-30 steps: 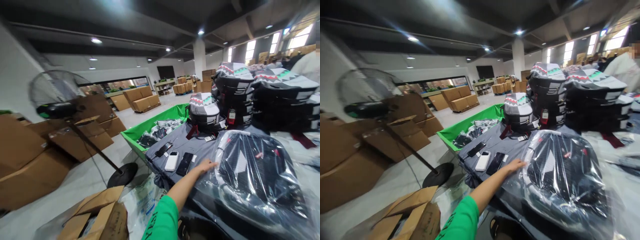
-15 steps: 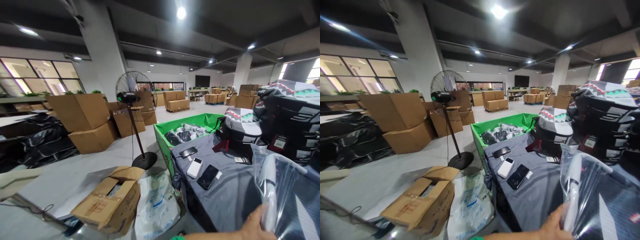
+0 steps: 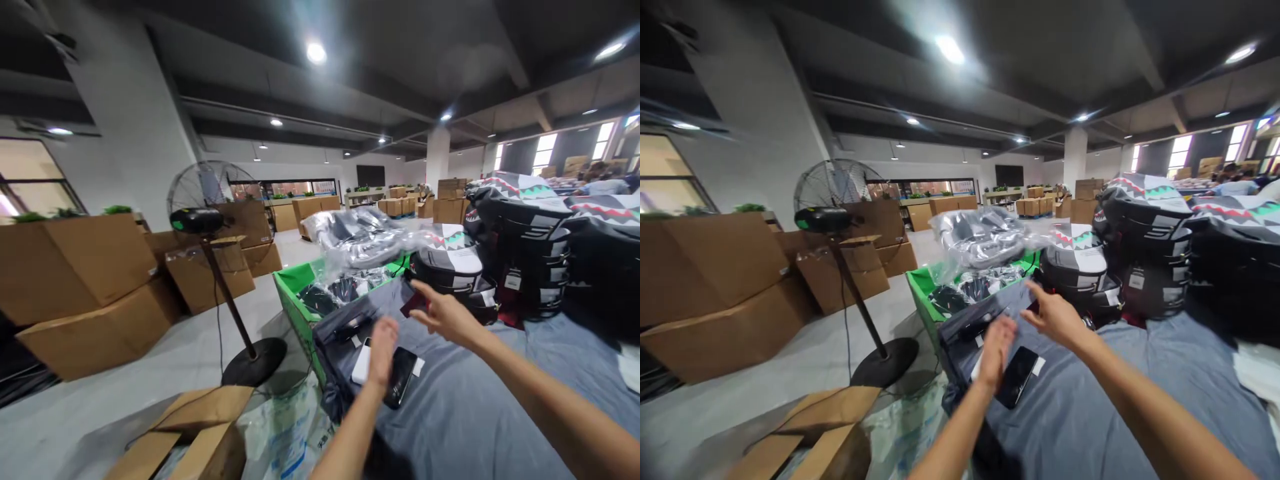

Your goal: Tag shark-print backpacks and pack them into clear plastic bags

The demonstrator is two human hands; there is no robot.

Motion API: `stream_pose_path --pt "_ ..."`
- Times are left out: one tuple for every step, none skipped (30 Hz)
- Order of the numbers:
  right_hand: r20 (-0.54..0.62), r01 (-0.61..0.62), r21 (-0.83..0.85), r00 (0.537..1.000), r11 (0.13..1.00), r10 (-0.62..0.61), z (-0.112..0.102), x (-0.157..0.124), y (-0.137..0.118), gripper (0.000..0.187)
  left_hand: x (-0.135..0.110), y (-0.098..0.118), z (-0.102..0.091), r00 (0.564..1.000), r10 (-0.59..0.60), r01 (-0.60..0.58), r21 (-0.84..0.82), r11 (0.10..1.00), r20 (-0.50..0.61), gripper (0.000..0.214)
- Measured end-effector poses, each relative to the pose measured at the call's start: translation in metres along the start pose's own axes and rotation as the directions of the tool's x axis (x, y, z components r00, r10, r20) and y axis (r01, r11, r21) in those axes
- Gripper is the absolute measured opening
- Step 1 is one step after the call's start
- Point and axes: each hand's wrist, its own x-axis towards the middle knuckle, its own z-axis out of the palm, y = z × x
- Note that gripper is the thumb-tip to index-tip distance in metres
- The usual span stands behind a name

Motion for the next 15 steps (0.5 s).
stream_pose_path --pt "0.043 0.003 -0.091 0.999 0.996 0.001 0.007 0.007 0.007 0.059 -0.015 -0.027 0.016 0.989 -0.060 0.048 0.094 0.994 0.135 0.048" --pt "0.070 -0.019 -0.142 0.997 0.990 0.029 0.014 0.011 0.019 0.046 -0.031 -0.054 0.031 0.972 -0.104 0.071 0.157 0.985 0.212 0.046" --pt "0.081 -0.058 -0.159 0.994 0.986 0.072 0.021 0.012 0.035 0.036 -0.047 -0.079 0.044 0.940 -0.157 0.076 0.261 0.962 0.302 0.048" --pt "0.086 -0.108 -0.153 0.989 0.982 0.122 0.026 0.012 0.055 0.028 -0.060 -0.100 0.053 0.846 -0.241 -0.045 0.513 0.857 0.476 0.054" --pt "0.085 -0.168 -0.136 0.980 0.976 0.180 0.028 0.012 0.077 0.021 -0.071 -0.117 0.058 0.750 -0.313 -0.167 0.625 0.762 0.583 0.059" --pt "0.084 -0.236 -0.114 0.966 0.965 0.246 0.027 0.013 0.101 0.014 -0.078 -0.130 0.059 0.676 -0.361 -0.266 0.670 0.693 0.642 0.063" --pt "0.078 -0.308 -0.082 0.946 0.948 0.315 0.023 0.016 0.125 0.008 -0.083 -0.139 0.058 0.614 -0.392 -0.358 0.685 0.635 0.685 0.066" --pt "0.064 -0.380 -0.037 0.922 0.924 0.382 0.018 0.021 0.148 0.008 -0.086 -0.147 0.055 0.585 -0.392 -0.406 0.675 0.616 0.710 0.069" --pt "0.042 -0.446 0.021 0.895 0.895 0.445 0.011 0.029 0.169 0.016 -0.087 -0.152 0.050 0.577 -0.379 -0.432 0.665 0.609 0.723 0.070" --pt "0.015 -0.499 0.092 0.866 0.861 0.500 0.005 0.039 0.190 0.023 -0.087 -0.158 0.046 0.573 -0.369 -0.459 0.660 0.595 0.732 0.072" --pt "-0.016 -0.539 0.177 0.835 0.823 0.550 -0.001 0.052 0.208 0.027 -0.087 -0.163 0.043 0.575 -0.359 -0.474 0.657 0.586 0.735 0.073" --pt "-0.044 -0.562 0.274 0.803 0.780 0.594 -0.005 0.067 0.223 0.027 -0.087 -0.169 0.041 0.582 -0.354 -0.475 0.660 0.583 0.732 0.074" --pt "-0.064 -0.569 0.379 0.771 0.730 0.634 -0.007 0.083 0.237 0.024 -0.088 -0.175 0.040 0.589 -0.357 -0.470 0.667 0.578 0.725 0.073" --pt "-0.071 -0.559 0.484 0.742 0.673 0.667 -0.007 0.099 0.248 0.022 -0.089 -0.181 0.041 0.607 -0.373 -0.447 0.689 0.571 0.702 0.071" --pt "-0.063 -0.539 0.583 0.716 0.608 0.695 -0.005 0.116 0.257 0.022 -0.090 -0.188 0.043 0.642 -0.406 -0.389 0.733 0.558 0.650 0.067"
